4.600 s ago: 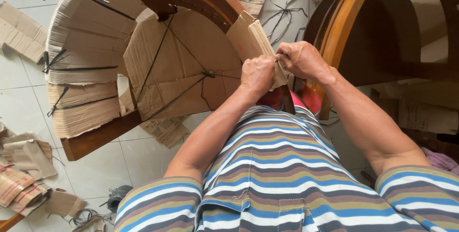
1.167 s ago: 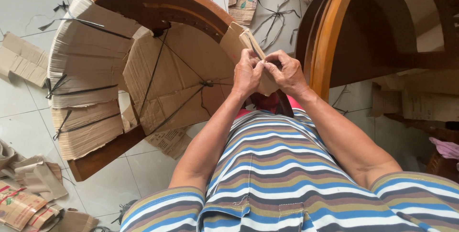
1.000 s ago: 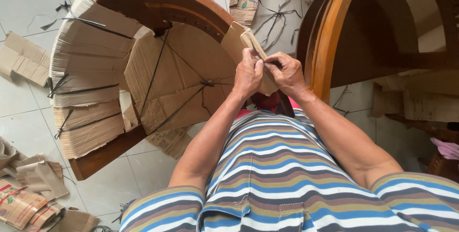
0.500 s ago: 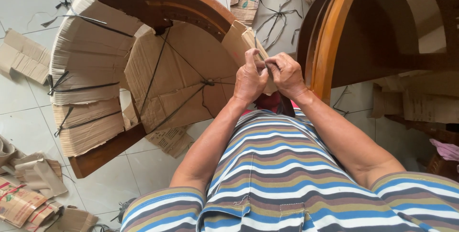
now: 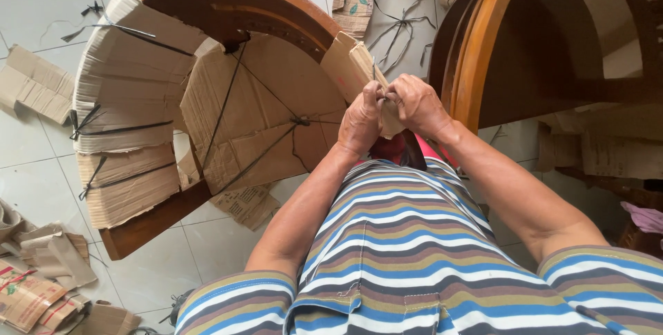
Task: The person wraps sections of a wooden chair with pieces of cardboard and secures them with ties.
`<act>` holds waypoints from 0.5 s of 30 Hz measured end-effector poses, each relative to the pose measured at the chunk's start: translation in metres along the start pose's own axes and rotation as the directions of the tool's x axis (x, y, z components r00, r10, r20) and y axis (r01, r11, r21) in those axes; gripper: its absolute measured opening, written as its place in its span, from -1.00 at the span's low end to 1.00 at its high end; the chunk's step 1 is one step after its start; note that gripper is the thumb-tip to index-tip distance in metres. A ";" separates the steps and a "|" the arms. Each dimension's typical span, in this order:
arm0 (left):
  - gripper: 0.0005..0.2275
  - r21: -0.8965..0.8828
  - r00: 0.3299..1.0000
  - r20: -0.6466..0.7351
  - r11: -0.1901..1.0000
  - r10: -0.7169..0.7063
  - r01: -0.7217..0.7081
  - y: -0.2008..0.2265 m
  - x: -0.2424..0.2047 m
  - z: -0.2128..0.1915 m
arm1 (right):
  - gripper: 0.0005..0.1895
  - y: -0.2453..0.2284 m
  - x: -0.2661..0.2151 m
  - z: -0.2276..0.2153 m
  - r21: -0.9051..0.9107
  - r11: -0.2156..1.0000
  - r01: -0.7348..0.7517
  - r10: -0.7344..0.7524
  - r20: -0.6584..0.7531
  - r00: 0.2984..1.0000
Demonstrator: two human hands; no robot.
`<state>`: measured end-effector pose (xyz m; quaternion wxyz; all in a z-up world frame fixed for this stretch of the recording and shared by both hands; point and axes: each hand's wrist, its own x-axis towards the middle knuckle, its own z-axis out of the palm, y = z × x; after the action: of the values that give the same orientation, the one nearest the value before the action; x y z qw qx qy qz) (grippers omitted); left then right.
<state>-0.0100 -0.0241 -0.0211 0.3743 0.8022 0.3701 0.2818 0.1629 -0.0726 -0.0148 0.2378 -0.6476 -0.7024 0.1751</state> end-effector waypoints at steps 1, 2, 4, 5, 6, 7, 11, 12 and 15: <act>-0.76 0.001 1.000 -0.001 1.000 0.000 0.000 0.001 0.004 -0.003 | -0.82 -0.003 0.005 -0.007 0.000 1.000 0.001 -0.001 0.000 1.000; -0.81 0.008 0.997 -0.050 0.999 0.052 -0.052 0.003 0.005 -0.006 | -0.81 -0.008 0.008 -0.014 0.128 0.989 -0.069 0.060 0.072 0.996; -0.87 0.017 0.990 -0.099 0.995 0.104 -0.103 -0.002 0.007 -0.001 | -0.80 -0.014 0.013 -0.026 0.248 0.958 -0.147 0.111 0.151 0.982; -0.89 0.082 0.980 -0.126 0.986 0.156 -0.147 -0.009 0.007 0.006 | -0.82 -0.017 0.015 -0.031 0.299 0.929 -0.219 0.162 0.203 0.966; -0.90 0.148 0.966 -0.150 0.971 0.208 -0.186 -0.015 0.006 0.013 | -0.83 -0.020 0.017 -0.035 0.345 0.892 -0.291 0.207 0.259 0.943; -0.90 0.149 0.967 -0.151 0.972 0.206 -0.184 -0.016 0.003 0.015 | -0.83 -0.021 0.017 -0.036 0.346 0.892 -0.291 0.206 0.261 0.943; -0.92 0.321 0.932 -0.203 0.920 0.300 -0.226 -0.014 -0.001 0.018 | -0.83 -0.027 0.021 -0.041 0.339 0.866 -0.368 0.268 0.306 0.913; -0.90 0.348 0.925 -0.225 0.912 0.305 -0.216 -0.012 -0.001 0.017 | -0.83 -0.029 0.022 -0.042 0.333 0.859 -0.390 0.290 0.313 0.904; -0.92 0.459 0.902 -0.210 0.852 0.378 -0.250 -0.009 0.002 0.013 | -0.81 -0.022 0.020 -0.034 0.337 0.838 -0.430 0.332 0.310 0.891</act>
<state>-0.0028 -0.0231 -0.0355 0.0815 0.8631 0.3358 0.3683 0.1631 -0.0571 0.0276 0.2377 -0.6874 -0.5313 0.4344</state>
